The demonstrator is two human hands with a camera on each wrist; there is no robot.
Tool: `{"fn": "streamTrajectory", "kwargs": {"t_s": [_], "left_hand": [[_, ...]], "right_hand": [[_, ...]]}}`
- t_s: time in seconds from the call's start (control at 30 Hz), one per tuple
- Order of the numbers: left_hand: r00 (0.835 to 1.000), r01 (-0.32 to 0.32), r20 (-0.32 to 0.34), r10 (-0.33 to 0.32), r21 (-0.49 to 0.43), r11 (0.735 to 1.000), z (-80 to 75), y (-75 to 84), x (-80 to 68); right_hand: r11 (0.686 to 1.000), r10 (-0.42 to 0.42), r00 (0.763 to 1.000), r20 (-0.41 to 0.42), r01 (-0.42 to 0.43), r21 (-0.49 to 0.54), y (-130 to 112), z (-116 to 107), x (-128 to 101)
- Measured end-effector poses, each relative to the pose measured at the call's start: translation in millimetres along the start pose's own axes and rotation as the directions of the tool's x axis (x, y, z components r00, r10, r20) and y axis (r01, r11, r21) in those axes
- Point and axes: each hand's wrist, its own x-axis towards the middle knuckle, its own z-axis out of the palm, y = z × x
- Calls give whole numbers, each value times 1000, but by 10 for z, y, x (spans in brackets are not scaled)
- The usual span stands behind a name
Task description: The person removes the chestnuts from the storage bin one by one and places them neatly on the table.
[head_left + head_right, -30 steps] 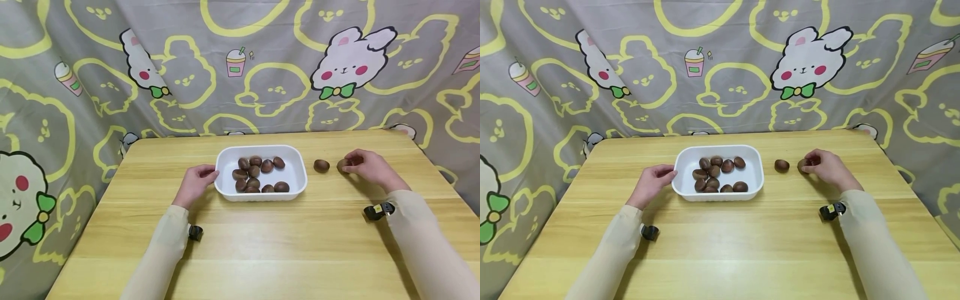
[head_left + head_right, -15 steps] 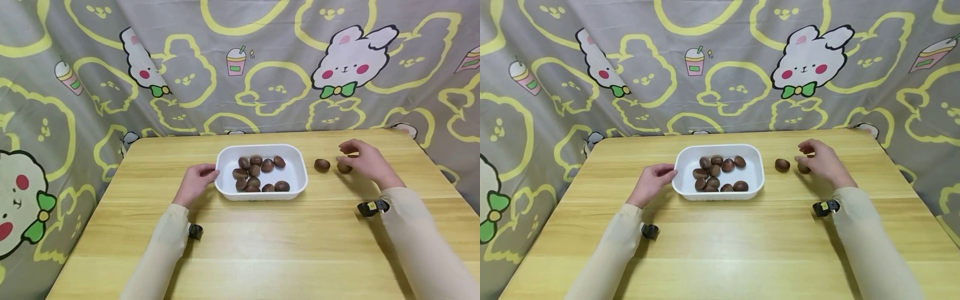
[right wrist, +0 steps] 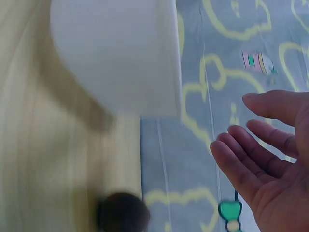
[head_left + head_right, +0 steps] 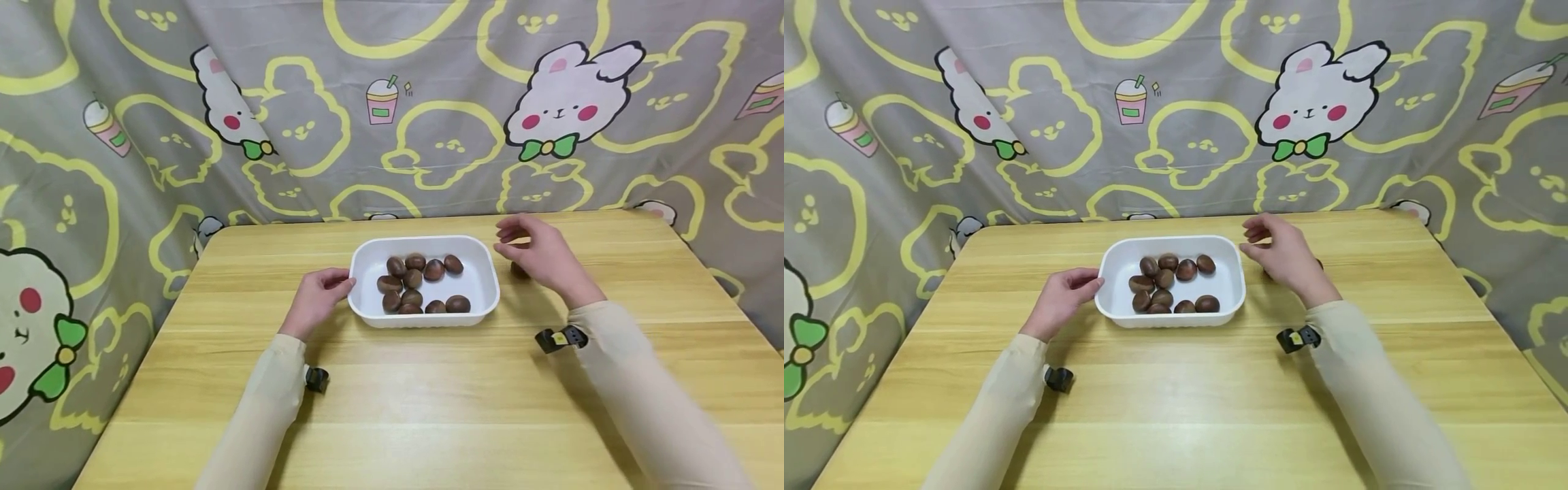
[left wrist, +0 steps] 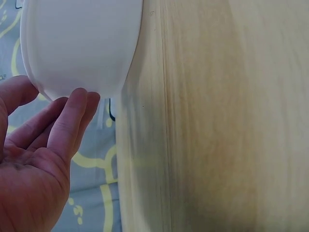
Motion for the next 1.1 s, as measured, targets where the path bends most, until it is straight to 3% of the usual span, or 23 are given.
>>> {"fn": "streamTrajectory", "kwargs": {"t_s": [0.27, 0.6, 0.8, 1.1], "left_hand": [[1000, 5, -3, -5, -16, 1000, -4, -29, 11], [1000, 14, 4, -14, -63, 998, 0, -31, 12], [1000, 4, -2, -4, -51, 999, 8, -33, 9], [1000, -1, -2, 1, -56, 998, -1, -16, 14]], "right_hand": [[999, -34, 997, 70, 35, -17, -128, 380, 74], [994, 93, 992, 79, -88, -71, -261, 725, 134], [984, 137, 986, 91, -126, -123, -257, 821, 179], [979, 123, 989, 82, -108, -172, -247, 895, 235]]}}
